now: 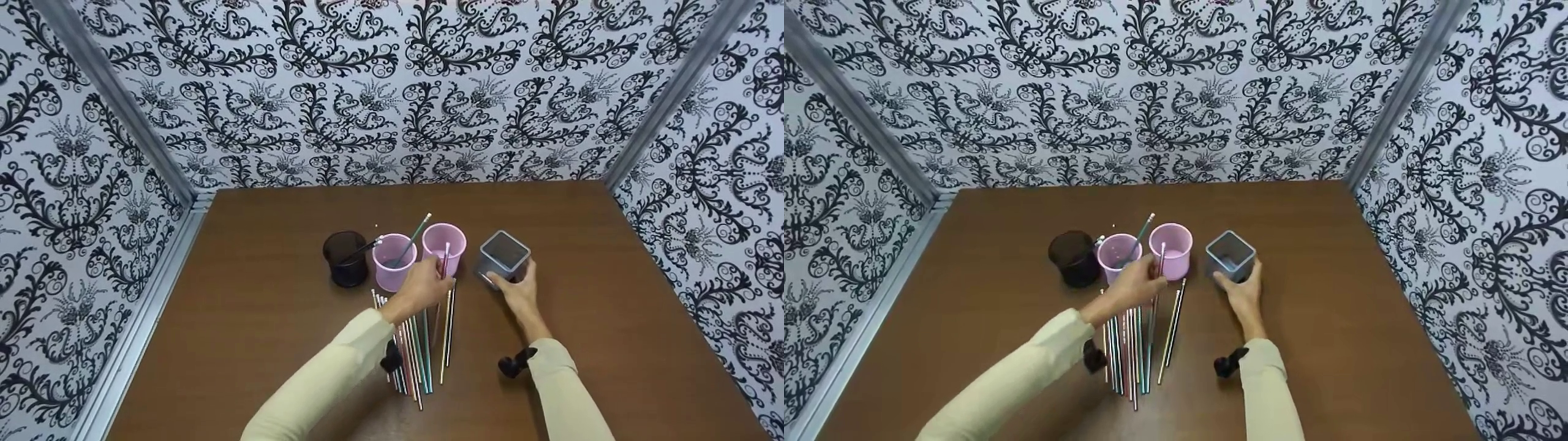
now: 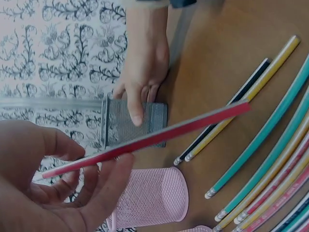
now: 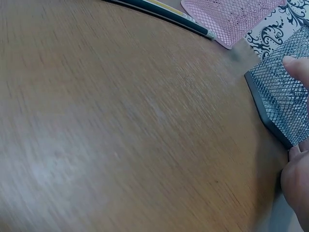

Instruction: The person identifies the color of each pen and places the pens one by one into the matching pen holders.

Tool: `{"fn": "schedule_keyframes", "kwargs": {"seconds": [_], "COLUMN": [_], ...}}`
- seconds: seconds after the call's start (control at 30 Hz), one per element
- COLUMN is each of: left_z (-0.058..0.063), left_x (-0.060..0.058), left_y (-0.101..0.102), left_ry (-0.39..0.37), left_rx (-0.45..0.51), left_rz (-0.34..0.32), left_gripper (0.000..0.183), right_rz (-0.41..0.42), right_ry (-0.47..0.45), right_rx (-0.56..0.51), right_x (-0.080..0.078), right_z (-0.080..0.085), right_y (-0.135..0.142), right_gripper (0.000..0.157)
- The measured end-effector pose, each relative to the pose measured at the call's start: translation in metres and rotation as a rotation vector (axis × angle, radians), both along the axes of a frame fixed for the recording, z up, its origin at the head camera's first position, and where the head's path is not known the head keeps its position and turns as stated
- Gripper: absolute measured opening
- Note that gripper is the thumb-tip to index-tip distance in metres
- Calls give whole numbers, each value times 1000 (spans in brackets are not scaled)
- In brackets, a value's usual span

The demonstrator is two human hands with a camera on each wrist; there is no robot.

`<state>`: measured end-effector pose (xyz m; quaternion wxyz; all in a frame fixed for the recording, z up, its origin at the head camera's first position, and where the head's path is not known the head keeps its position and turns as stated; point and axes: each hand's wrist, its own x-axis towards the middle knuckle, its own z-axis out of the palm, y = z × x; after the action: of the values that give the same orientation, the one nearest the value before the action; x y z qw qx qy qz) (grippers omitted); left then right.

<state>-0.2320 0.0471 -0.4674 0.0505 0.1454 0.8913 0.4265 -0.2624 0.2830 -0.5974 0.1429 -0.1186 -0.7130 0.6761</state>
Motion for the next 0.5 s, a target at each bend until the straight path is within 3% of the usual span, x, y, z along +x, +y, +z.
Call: {"fn": "schedule_keyframes", "kwargs": {"seconds": [0.27, 0.5], "left_z": [13, 27], "left_x": [-20, -36], "left_y": [16, 31], "left_ry": [21, 41], "left_rx": [67, 261], "left_rz": [91, 204], "left_gripper": [8, 8], "right_rz": [8, 5], "right_ry": [-4, -15], "right_rx": [9, 10], "right_x": [0, 0], "right_z": [0, 1], "right_y": [2, 0], "right_gripper": [92, 93]}}
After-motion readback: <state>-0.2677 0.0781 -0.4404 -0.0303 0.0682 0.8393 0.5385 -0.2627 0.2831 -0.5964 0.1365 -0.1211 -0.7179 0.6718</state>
